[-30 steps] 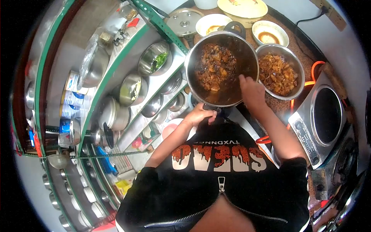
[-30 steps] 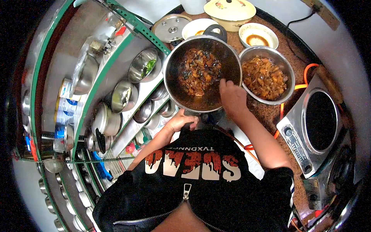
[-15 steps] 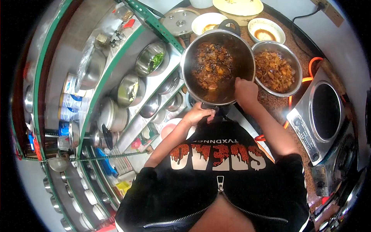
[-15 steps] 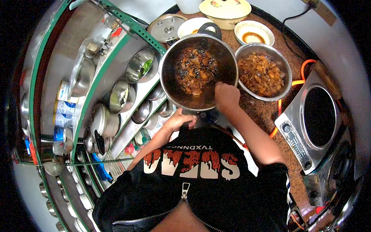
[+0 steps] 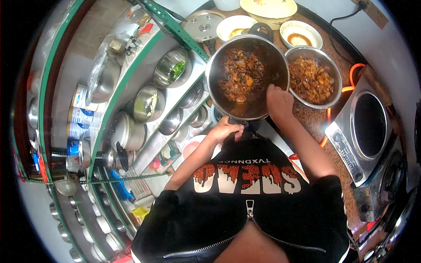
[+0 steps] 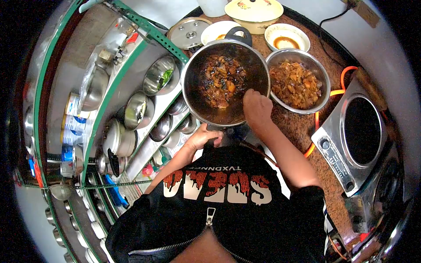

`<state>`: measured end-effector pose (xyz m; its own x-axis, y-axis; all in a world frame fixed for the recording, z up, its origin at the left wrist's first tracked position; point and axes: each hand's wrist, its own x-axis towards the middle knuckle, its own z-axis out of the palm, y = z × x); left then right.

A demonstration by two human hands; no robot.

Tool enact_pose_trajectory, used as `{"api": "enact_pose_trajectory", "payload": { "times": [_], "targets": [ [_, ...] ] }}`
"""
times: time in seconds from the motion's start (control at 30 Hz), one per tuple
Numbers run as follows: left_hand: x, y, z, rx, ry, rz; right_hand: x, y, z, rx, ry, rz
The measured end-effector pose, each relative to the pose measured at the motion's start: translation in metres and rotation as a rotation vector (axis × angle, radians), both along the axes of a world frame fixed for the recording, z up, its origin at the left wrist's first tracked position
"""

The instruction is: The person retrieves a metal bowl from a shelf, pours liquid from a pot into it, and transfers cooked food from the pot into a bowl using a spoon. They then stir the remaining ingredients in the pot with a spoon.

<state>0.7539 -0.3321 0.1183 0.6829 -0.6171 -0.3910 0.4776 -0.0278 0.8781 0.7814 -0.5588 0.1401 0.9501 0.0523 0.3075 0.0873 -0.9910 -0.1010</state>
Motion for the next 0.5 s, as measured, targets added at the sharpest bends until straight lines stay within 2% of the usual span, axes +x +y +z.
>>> {"api": "enact_pose_trajectory", "payload": {
  "times": [0.13,0.5],
  "targets": [
    [0.001,-0.001,0.004,-0.004,0.026,0.013,-0.001,0.010,-0.005,-0.034,0.123,0.028],
    [0.003,-0.001,0.001,0.003,-0.036,-0.021,-0.010,0.018,-0.017,-0.299,0.079,0.042]
  ]
}}
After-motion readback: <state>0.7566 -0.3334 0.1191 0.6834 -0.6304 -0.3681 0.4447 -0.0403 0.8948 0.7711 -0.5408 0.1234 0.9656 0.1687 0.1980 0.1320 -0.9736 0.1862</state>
